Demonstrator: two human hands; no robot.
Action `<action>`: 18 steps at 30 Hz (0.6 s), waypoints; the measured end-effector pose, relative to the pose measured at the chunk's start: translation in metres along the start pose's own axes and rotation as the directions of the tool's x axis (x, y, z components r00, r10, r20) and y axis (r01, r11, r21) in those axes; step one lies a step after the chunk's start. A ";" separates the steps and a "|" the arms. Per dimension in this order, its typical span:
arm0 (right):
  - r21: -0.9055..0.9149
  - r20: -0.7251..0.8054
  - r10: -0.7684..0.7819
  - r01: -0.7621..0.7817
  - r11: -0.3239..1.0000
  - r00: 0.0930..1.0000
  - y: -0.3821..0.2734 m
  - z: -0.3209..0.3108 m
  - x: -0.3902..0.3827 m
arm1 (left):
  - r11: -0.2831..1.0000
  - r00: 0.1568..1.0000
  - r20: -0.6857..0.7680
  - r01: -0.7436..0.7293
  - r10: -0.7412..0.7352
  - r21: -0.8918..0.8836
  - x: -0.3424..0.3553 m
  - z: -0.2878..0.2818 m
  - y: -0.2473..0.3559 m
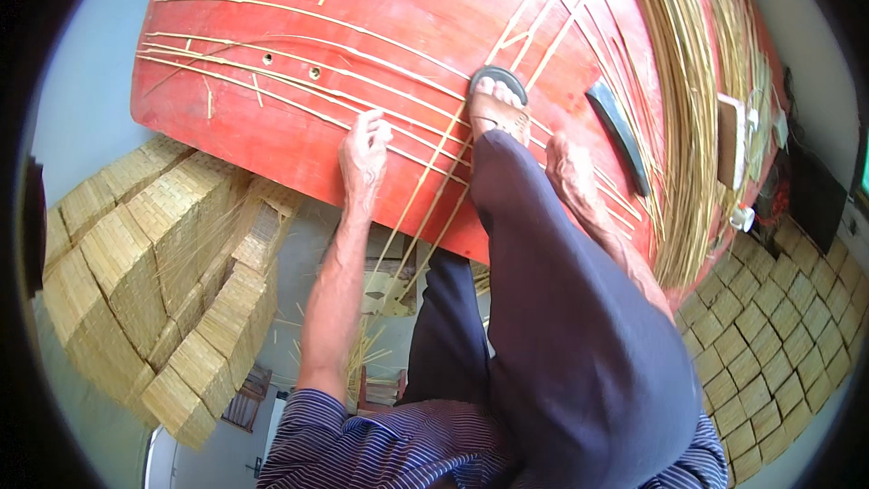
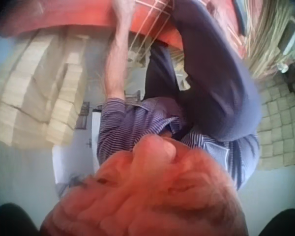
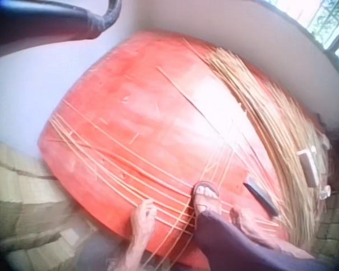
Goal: The person weaves thin bamboo strips by hand on a red curved work surface, alternating strips over and under existing rows to form a grid pattern. The person uses their right foot to hold the work in place while manipulating the strips with both hands.
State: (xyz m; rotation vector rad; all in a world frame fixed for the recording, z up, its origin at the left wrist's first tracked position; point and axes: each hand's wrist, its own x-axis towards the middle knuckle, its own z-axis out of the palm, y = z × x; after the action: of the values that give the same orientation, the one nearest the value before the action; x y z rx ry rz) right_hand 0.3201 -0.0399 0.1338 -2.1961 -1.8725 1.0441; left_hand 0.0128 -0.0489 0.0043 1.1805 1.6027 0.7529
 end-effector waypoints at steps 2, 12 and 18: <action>0.076 0.022 -0.027 0.025 0.997 0.999 -0.031 -0.001 0.020 | 0.982 0.964 -0.223 0.115 -0.148 -0.152 0.002 -0.002 -0.001; 0.144 0.150 -0.335 0.315 0.938 0.930 -0.079 0.124 0.093 | 0.387 0.756 -0.035 0.294 -0.654 -0.874 0.011 -0.007 0.028; 0.143 0.275 -0.300 0.270 0.952 0.914 -0.066 0.136 0.112 | 0.412 0.727 -0.071 0.303 -0.683 -0.859 0.009 0.006 0.010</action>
State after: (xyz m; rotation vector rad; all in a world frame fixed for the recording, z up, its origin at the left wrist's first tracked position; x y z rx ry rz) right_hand 0.1946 0.0283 0.0113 -1.7171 -2.1196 1.4289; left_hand 0.0214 -0.0375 0.0079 -0.2078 1.5177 1.1821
